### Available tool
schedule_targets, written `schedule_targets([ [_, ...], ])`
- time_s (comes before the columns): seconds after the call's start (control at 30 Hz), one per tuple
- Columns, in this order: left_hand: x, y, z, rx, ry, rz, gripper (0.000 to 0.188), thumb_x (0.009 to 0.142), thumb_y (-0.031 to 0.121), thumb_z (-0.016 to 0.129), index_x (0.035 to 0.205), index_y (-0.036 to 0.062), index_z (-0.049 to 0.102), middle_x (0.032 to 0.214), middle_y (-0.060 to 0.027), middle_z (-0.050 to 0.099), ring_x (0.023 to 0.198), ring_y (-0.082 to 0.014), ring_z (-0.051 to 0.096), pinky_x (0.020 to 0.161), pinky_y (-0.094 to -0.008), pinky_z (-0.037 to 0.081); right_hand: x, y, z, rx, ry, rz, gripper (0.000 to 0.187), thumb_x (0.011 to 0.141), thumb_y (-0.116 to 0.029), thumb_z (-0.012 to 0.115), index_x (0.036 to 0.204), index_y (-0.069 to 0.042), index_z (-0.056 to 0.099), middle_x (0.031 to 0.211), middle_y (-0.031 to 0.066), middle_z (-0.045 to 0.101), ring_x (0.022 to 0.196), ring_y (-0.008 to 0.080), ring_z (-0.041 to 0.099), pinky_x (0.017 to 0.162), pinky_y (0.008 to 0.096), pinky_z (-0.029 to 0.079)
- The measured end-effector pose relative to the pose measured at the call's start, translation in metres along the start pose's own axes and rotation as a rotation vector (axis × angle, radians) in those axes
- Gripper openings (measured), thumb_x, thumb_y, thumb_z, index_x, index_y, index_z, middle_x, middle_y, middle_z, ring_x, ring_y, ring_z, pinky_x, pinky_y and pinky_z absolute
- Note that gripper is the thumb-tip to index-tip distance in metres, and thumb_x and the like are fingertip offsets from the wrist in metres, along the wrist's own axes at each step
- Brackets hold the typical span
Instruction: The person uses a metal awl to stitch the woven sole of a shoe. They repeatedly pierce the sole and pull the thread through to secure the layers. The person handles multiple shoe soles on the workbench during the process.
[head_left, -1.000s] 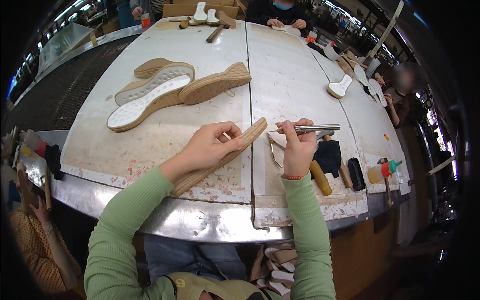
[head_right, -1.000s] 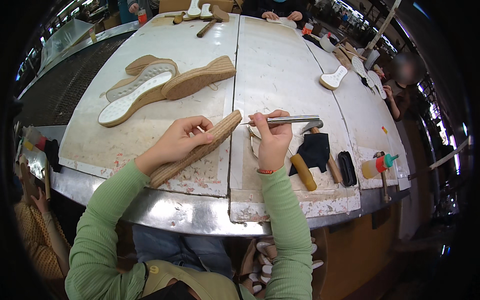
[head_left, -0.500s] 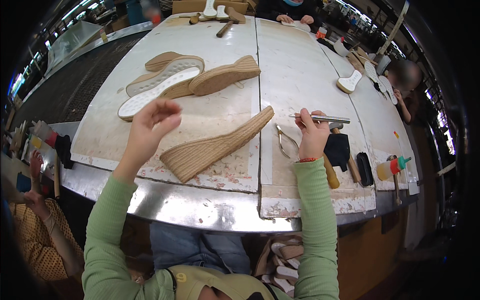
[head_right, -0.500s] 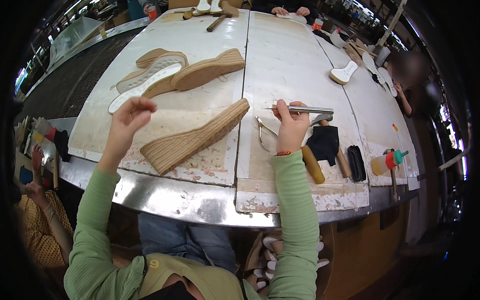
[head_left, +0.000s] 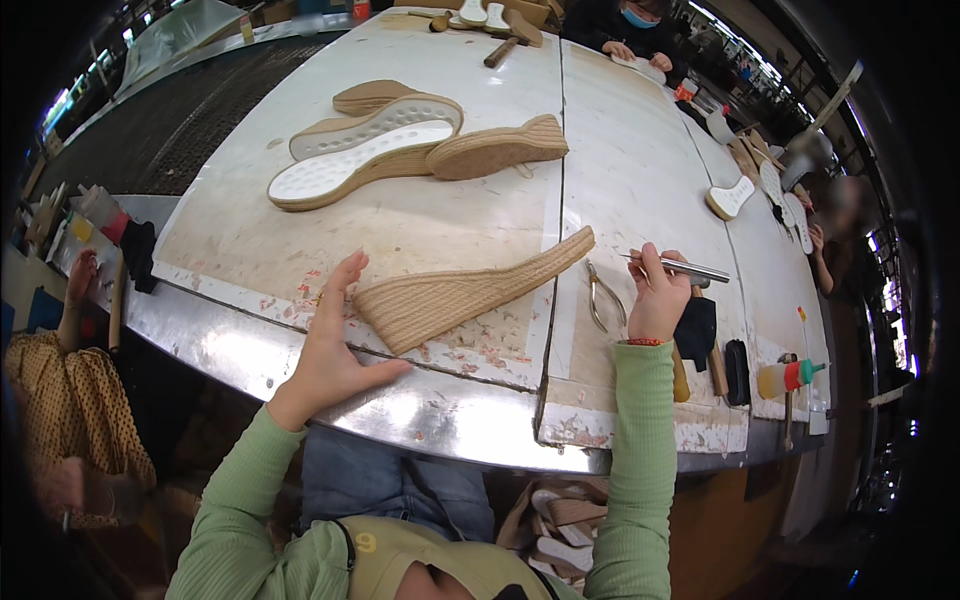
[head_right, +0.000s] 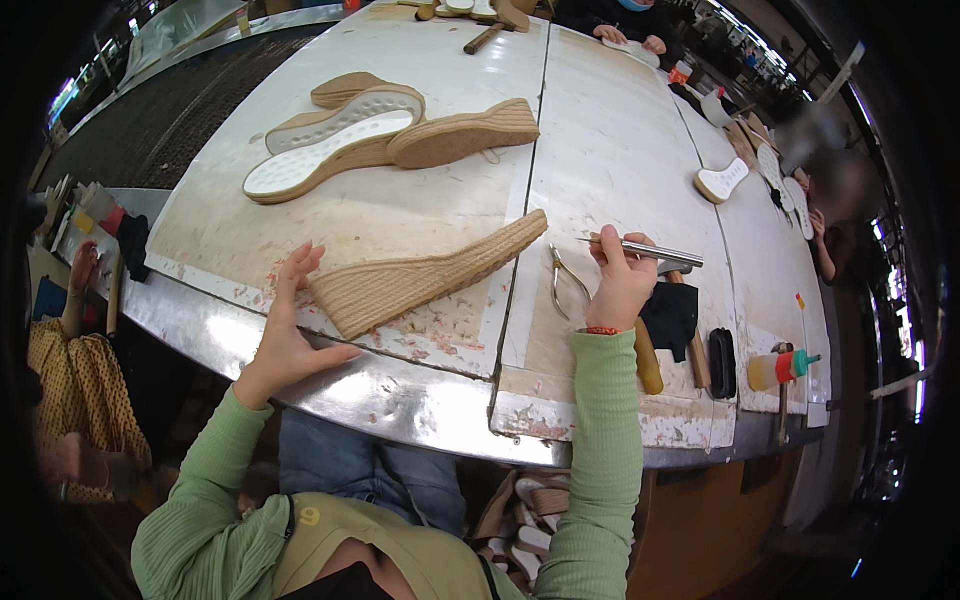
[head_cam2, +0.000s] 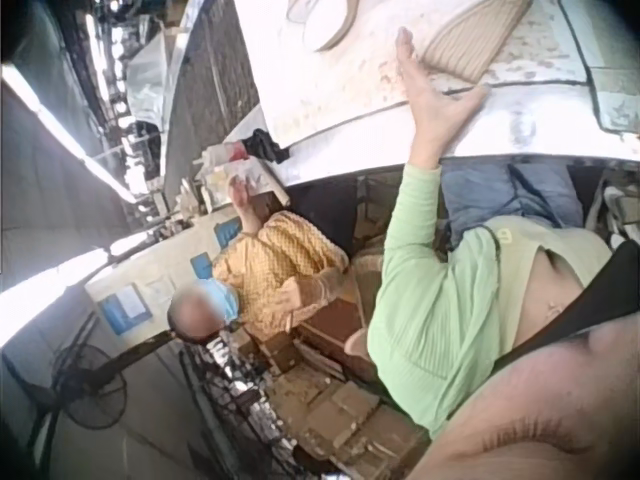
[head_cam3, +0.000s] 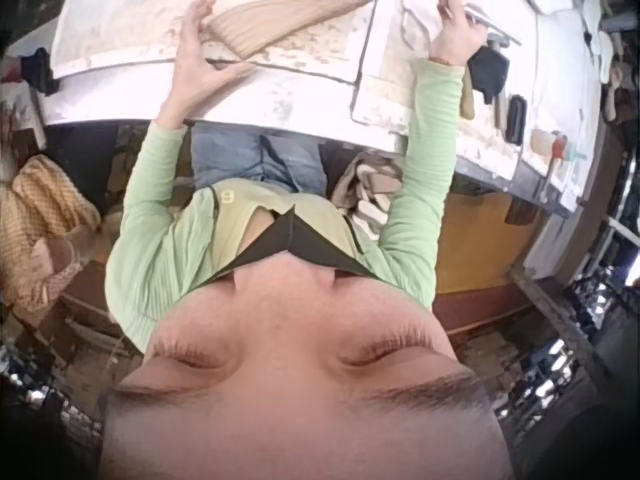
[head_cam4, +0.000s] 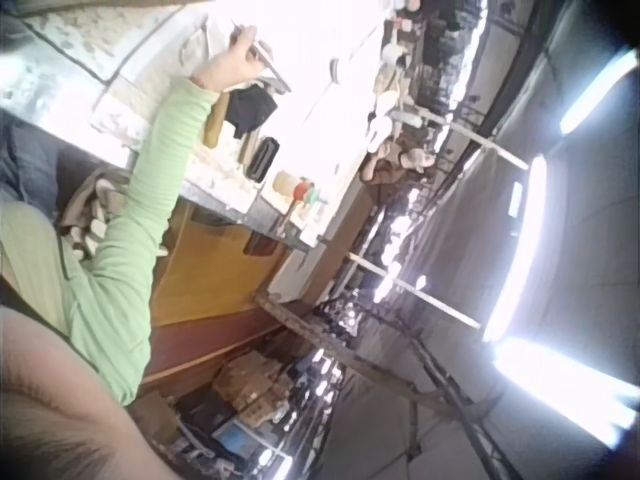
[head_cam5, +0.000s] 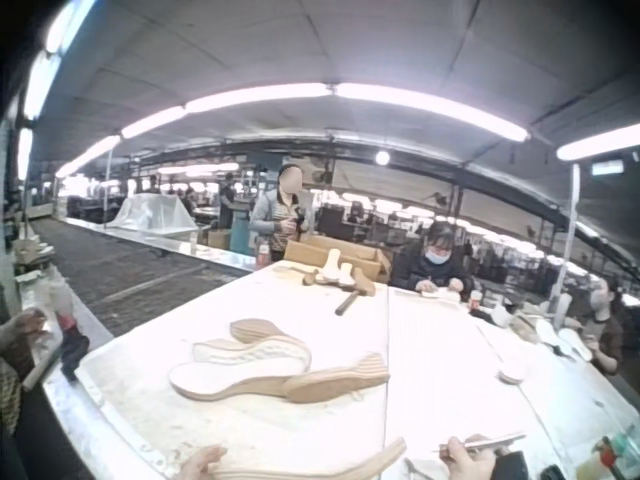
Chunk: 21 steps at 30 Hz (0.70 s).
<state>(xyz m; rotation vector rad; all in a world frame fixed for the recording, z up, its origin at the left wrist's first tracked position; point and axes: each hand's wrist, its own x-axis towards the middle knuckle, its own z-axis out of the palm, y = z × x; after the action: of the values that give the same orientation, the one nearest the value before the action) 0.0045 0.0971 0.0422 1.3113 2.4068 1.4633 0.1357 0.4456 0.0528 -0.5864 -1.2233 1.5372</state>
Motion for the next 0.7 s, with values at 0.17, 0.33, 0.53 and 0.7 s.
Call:
schedule_targets([
  [0.17,-0.002,-0.001,0.013,0.024,0.046,0.002,0.115,0.056,0.024,0.089,0.146,0.0049,0.019,0.144,-0.0203,0.036,0.132,-0.0335,0.038,0.108,-0.0418,0.032,0.000,0.000,-0.002,0.011,-0.026,0.014,0.026,0.085,-0.002,0.068,0.100,-0.003,0.047,0.085,0.0111,0.062,0.075,0.0173,0.063,0.072,0.0299,0.052],
  [0.33,0.000,0.009,0.014,-0.015,0.043,-0.162,0.106,0.056,0.020,0.087,0.142,0.0028,0.028,0.131,-0.0190,0.044,0.120,-0.0310,0.047,0.103,-0.0392,0.037,-0.001,0.002,-0.002,0.024,-0.031,0.034,0.026,0.085,-0.002,0.068,0.101,-0.003,0.047,0.084,0.0109,0.062,0.075,0.0172,0.063,0.071,0.0296,0.052],
  [0.53,0.029,0.025,-0.021,-0.003,0.229,0.124,0.101,0.053,0.020,0.086,0.136,0.0000,0.033,0.121,-0.0149,0.049,0.111,-0.0268,0.053,0.099,-0.0378,0.041,0.000,0.000,-0.005,0.027,-0.052,0.031,0.020,0.087,-0.004,0.067,0.096,-0.007,0.050,0.083,0.0082,0.063,0.078,0.0173,0.064,0.073,0.0289,0.050],
  [0.7,0.090,0.101,-0.055,-0.138,0.165,0.360,0.098,0.050,0.016,0.084,0.135,0.0032,0.035,0.124,-0.0142,0.050,0.108,-0.0285,0.056,0.100,-0.0395,0.041,0.001,0.001,-0.007,0.045,-0.025,0.044,0.021,0.086,-0.003,0.067,0.096,-0.007,0.050,0.082,0.0083,0.063,0.077,0.0174,0.064,0.072,0.0287,0.050],
])
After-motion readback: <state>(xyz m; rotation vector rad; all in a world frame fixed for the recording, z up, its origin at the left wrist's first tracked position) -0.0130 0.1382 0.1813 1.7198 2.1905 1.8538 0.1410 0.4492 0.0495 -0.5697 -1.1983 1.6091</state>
